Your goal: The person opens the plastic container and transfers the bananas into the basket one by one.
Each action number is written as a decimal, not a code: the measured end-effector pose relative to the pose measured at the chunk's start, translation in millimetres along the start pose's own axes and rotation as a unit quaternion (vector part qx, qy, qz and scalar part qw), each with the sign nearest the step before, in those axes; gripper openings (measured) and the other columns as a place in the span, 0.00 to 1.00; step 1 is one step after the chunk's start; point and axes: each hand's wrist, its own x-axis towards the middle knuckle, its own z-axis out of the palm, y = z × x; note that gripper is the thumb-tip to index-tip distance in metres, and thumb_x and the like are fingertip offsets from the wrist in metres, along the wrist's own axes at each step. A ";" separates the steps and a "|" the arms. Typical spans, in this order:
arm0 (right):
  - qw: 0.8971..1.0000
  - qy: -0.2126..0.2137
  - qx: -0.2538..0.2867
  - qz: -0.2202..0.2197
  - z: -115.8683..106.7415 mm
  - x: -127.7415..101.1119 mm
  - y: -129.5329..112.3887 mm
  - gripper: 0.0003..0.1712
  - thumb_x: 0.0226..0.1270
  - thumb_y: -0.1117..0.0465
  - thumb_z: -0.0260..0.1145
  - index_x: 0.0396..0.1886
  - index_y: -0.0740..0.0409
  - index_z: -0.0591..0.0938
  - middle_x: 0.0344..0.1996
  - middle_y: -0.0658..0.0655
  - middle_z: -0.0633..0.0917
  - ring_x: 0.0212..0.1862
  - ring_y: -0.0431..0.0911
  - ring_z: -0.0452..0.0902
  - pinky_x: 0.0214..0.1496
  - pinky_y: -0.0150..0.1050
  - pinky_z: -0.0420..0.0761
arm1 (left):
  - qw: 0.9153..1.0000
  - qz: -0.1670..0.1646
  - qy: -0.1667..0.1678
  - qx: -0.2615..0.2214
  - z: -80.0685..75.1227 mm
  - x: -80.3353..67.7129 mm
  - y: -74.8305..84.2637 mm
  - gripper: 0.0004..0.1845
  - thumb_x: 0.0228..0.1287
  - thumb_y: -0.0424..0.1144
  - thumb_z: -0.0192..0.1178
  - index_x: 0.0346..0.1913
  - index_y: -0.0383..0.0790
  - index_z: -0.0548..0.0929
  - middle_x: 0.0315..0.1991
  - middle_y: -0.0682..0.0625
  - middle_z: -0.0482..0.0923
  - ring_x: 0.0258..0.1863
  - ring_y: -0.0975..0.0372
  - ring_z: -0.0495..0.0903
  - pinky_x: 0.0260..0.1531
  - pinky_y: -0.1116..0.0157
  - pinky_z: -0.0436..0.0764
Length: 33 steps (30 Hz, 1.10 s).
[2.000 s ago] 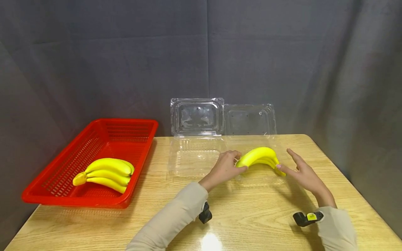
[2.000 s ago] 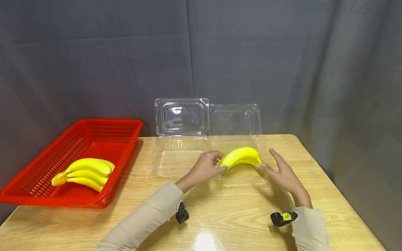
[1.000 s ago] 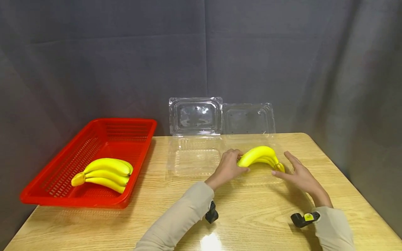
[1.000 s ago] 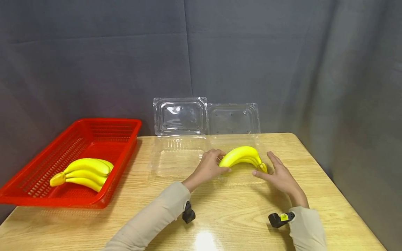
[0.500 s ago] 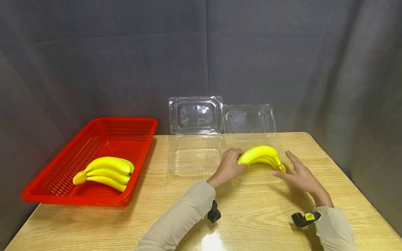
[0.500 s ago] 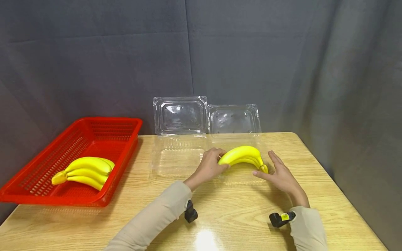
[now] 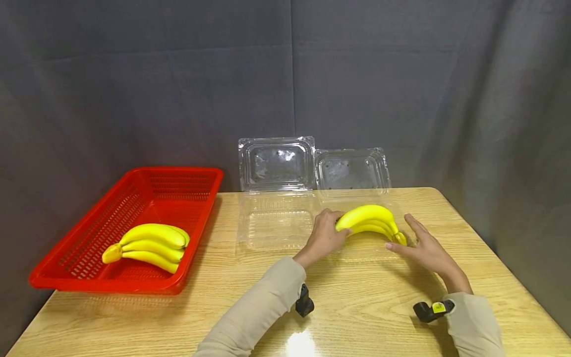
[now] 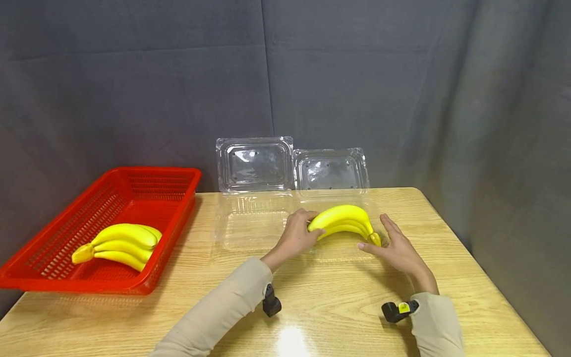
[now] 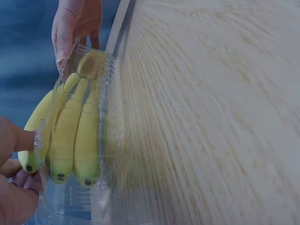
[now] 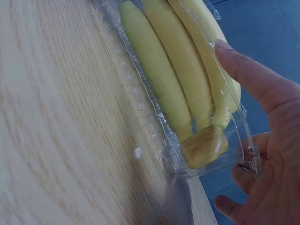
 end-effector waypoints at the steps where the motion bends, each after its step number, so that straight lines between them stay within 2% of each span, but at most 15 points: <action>1: 1.000 0.000 0.000 0.000 0.1 0.1 0.2 0.62 0.61 0.43 0.69 0.77 0.61 0.39 0.75 0.69 0.40 0.71 0.73 0.38 0.62 0.73 0.48 | 1.000 -0.005 0.002 -0.002 -0.2 0.0 0.4 0.21 0.58 0.34 0.69 0.55 0.35 0.82 0.35 0.52 0.75 0.34 0.64 0.70 0.35 0.71 0.71; 5: 1.000 -0.001 0.002 0.001 0.5 0.3 0.8 0.62 0.61 0.43 0.69 0.77 0.61 0.39 0.75 0.70 0.41 0.71 0.72 0.37 0.63 0.73 0.47 | 1.000 -0.019 0.009 -0.016 -1.7 0.5 2.6 0.22 0.59 0.35 0.69 0.57 0.35 0.81 0.35 0.52 0.73 0.35 0.64 0.70 0.35 0.71 0.72; 10: 1.000 0.003 0.000 -0.002 0.2 0.5 1.4 0.62 0.61 0.43 0.69 0.77 0.62 0.39 0.74 0.70 0.41 0.71 0.71 0.37 0.63 0.73 0.45 | 0.999 -0.017 0.023 -0.023 -4.7 2.4 6.0 0.22 0.58 0.35 0.69 0.57 0.36 0.82 0.35 0.52 0.74 0.36 0.64 0.70 0.36 0.71 0.72; 22: 1.000 0.006 0.012 0.008 -0.2 -1.3 1.1 0.63 0.60 0.43 0.70 0.77 0.61 0.37 0.74 0.73 0.43 0.71 0.73 0.40 0.62 0.73 0.48 | 0.998 -0.035 0.032 -0.044 -19.1 2.3 18.0 0.23 0.58 0.35 0.69 0.58 0.38 0.81 0.35 0.53 0.72 0.35 0.63 0.70 0.33 0.71 0.74; 29: 1.000 0.016 0.019 -0.001 -0.2 -1.1 2.1 0.60 0.60 0.44 0.70 0.78 0.60 0.44 0.71 0.74 0.52 0.69 0.73 0.45 0.61 0.74 0.50 | 0.998 -0.005 0.044 -0.039 -27.7 0.6 21.7 0.23 0.57 0.35 0.70 0.57 0.36 0.81 0.34 0.52 0.73 0.34 0.63 0.70 0.32 0.72 0.75; 33: 1.000 0.021 0.016 -0.002 0.3 -0.1 1.0 0.59 0.60 0.44 0.71 0.77 0.61 0.45 0.71 0.73 0.54 0.70 0.72 0.46 0.62 0.72 0.51 | 0.998 0.021 0.052 -0.037 -37.5 -4.2 23.2 0.22 0.57 0.35 0.70 0.56 0.35 0.82 0.35 0.51 0.75 0.34 0.63 0.72 0.32 0.73 0.75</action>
